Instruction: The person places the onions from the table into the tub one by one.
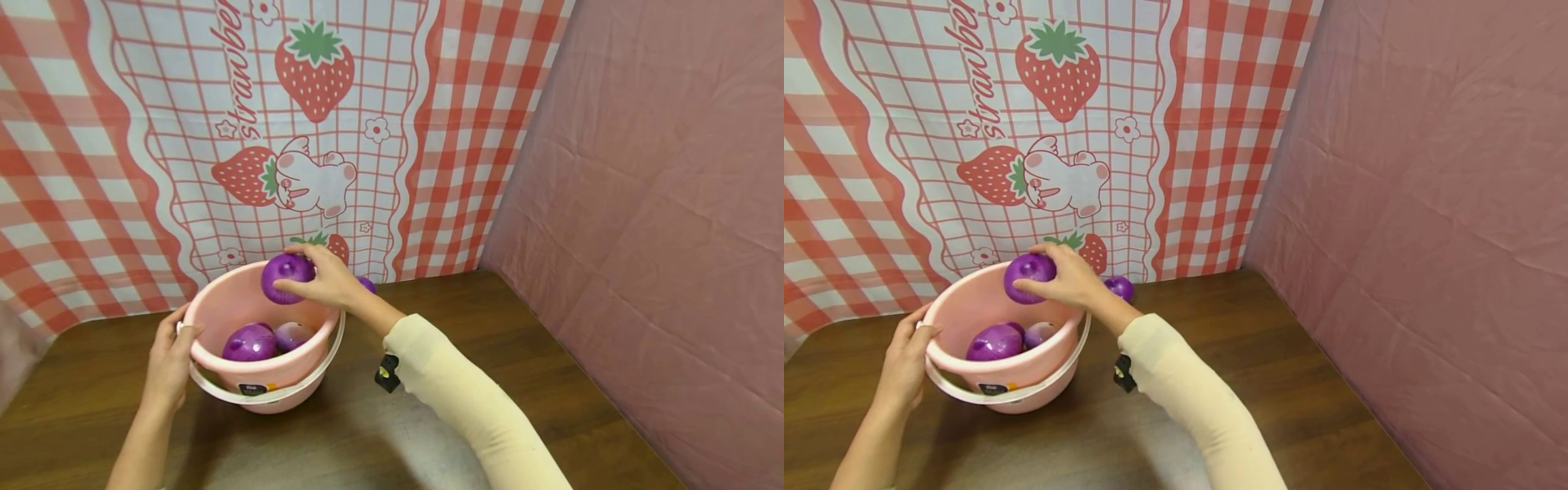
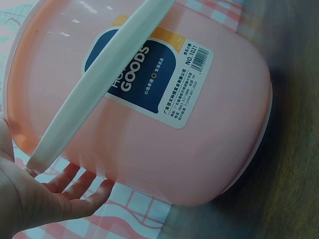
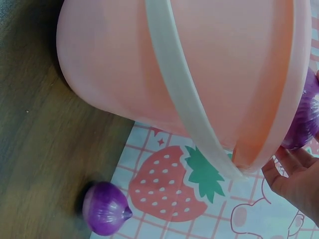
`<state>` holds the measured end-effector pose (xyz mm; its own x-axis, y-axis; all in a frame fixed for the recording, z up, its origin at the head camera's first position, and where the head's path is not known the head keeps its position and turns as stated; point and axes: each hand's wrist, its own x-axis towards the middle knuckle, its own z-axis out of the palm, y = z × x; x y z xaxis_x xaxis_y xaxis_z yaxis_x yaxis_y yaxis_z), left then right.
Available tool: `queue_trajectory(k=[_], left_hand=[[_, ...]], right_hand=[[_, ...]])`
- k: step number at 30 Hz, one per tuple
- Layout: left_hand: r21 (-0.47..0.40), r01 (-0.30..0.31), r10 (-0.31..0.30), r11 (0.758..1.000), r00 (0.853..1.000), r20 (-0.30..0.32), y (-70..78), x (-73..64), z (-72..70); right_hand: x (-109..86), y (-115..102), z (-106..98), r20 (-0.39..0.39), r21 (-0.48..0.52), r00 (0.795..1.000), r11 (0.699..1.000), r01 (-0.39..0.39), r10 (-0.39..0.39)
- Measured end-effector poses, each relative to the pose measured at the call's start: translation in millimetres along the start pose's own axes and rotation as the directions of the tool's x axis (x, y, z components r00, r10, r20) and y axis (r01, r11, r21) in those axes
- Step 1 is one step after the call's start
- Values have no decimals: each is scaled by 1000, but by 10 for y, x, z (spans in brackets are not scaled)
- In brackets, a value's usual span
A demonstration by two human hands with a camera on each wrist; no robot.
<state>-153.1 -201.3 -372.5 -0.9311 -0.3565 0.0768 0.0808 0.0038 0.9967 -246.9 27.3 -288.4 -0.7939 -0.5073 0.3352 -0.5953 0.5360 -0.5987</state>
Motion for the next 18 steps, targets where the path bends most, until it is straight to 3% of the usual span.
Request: queue_trajectory(k=[13, 18], left_hand=[[11, 2, -2, 1000, 1000, -6, -7, 1, -5], [11, 8, -8, 1000, 1000, -4, -5, 6, -5]], right_hand=[[-9, 2, -24, 15, 14, 1000, 1000, 1, -1], [1, 20, -45, -4, -24, 1000, 999, 25, -25]])
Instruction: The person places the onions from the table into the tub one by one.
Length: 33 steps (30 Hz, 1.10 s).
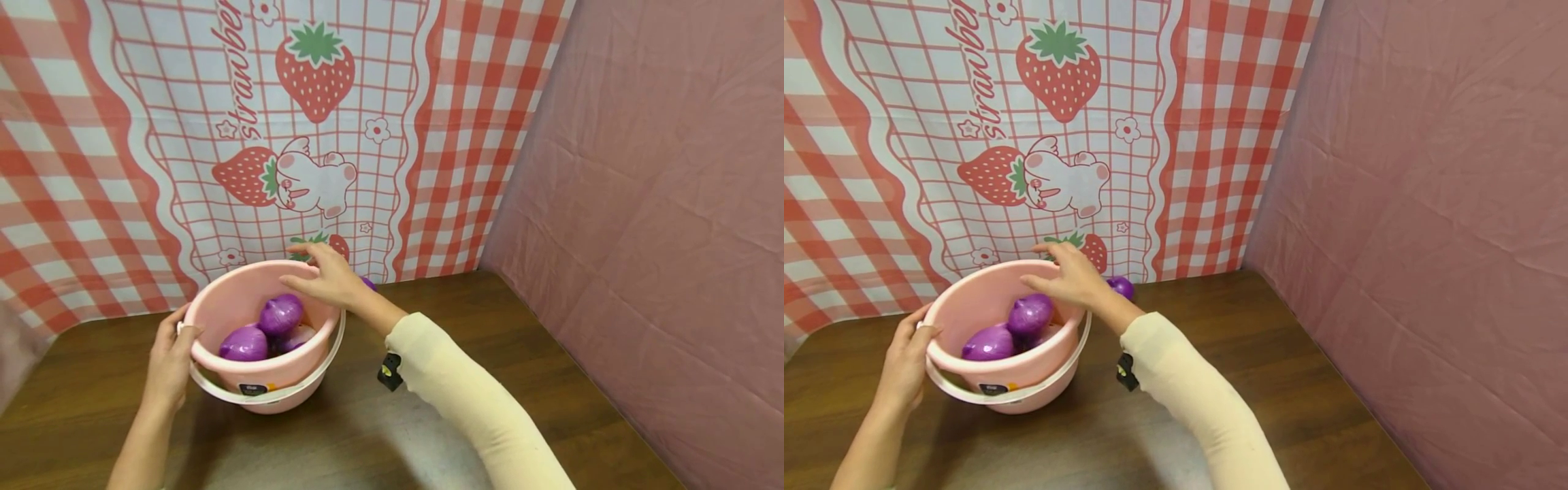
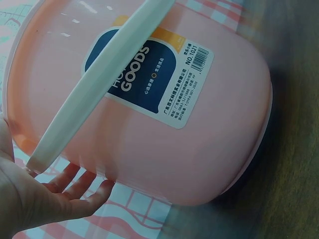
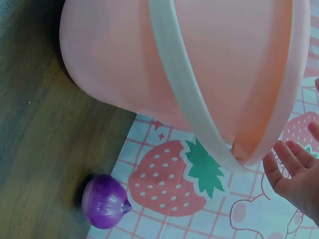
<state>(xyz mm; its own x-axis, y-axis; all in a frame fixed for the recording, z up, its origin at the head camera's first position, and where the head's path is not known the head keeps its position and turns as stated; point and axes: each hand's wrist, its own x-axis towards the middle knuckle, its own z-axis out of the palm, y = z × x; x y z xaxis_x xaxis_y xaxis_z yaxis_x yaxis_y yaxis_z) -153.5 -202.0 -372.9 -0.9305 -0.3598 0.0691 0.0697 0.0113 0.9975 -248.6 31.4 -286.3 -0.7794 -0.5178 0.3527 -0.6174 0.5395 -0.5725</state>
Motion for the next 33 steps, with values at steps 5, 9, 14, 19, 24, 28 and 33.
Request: queue_trajectory(k=[5, 9, 14, 19, 24, 28, 33], left_hand=[[-2, 4, -4, 1000, 1000, 4, 2, 5, -1], [-20, -6, 6, 1000, 1000, 3, 3, 7, 2], [-34, -16, 16, 999, 1000, 4, 2, 12, 3], [-36, -32, 32, 999, 999, 13, -6, 12, -3], [-30, -35, 36, 999, 999, 17, -15, 12, -8], [-23, -29, 30, 999, 999, 18, -16, 13, -9], [-22, -21, 21, 1000, 1000, 18, -12, 10, -4]], right_hand=[[2, 35, -34, -23, 53, 1000, 999, 4, -3], [-2, 79, -64, -34, 100, 999, 995, 11, -8], [-1, 154, -109, -45, 67, 999, 997, 27, -24], [-3, 242, -173, -62, 4, 998, 1000, 9, -9], [-32, 377, -241, -65, -23, 997, 999, -42, 40], [-78, 504, -291, -69, -47, 991, 992, -119, 115], [-124, 650, -342, -104, -47, 982, 986, -160, 154]])
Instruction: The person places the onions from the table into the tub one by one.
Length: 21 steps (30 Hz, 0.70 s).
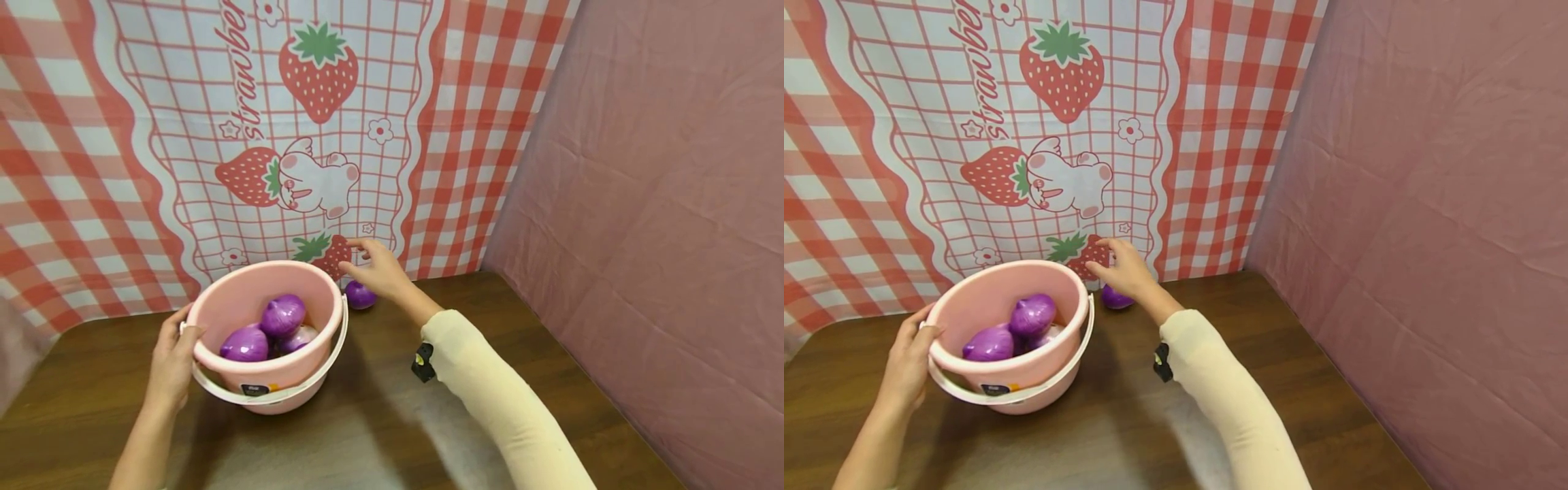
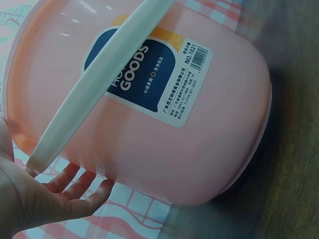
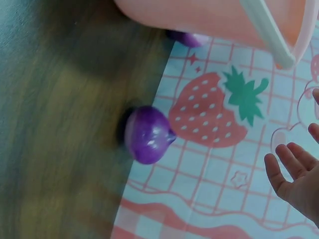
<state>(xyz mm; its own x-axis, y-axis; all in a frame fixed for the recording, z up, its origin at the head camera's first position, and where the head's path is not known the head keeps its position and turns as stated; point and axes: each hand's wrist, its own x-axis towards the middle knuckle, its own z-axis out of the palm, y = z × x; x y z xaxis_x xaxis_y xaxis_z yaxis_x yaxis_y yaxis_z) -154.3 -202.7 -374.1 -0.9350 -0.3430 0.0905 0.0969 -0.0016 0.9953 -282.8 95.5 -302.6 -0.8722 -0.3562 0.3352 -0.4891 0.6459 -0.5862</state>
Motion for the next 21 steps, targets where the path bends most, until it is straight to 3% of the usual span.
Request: queue_trajectory(k=[14, 21], left_hand=[[38, 4, -4, 999, 1000, 1, 16, -3, -17], [50, -3, 3, 999, 1000, 4, 10, -7, -17]], right_hand=[[-27, 388, 52, -24, -14, 997, 997, -77, 77], [-68, 504, 120, -12, -67, 991, 989, -131, 130]])
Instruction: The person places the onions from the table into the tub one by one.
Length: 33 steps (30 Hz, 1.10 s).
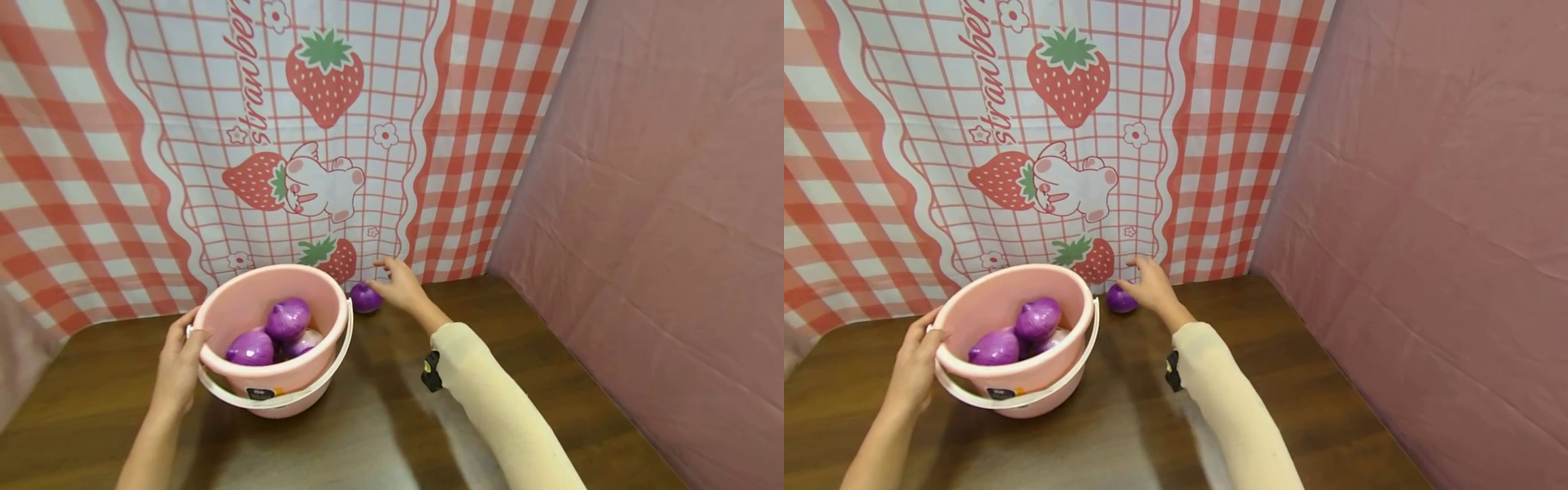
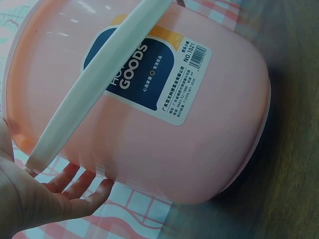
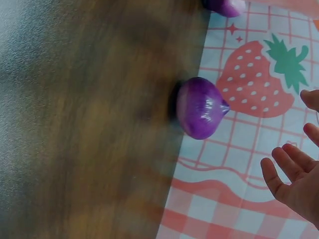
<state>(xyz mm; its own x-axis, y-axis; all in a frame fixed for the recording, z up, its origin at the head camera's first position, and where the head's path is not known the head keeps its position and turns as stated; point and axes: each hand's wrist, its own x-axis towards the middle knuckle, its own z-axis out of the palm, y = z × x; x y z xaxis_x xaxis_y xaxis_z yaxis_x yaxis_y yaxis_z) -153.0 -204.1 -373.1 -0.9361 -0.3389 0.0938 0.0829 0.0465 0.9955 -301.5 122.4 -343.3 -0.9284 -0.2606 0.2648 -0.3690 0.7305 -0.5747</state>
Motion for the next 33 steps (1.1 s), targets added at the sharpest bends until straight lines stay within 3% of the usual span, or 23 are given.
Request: queue_trajectory(k=[8, 33], left_hand=[[-33, -34, 34, 999, 999, 4, -9, -15, -7], [-17, -14, 14, 1000, 1000, -1, 7, -19, 7]], right_hand=[[-4, 113, 85, -11, -86, 1000, 996, 15, -16], [-1, 274, 308, 27, -52, 997, 996, -71, 73]])
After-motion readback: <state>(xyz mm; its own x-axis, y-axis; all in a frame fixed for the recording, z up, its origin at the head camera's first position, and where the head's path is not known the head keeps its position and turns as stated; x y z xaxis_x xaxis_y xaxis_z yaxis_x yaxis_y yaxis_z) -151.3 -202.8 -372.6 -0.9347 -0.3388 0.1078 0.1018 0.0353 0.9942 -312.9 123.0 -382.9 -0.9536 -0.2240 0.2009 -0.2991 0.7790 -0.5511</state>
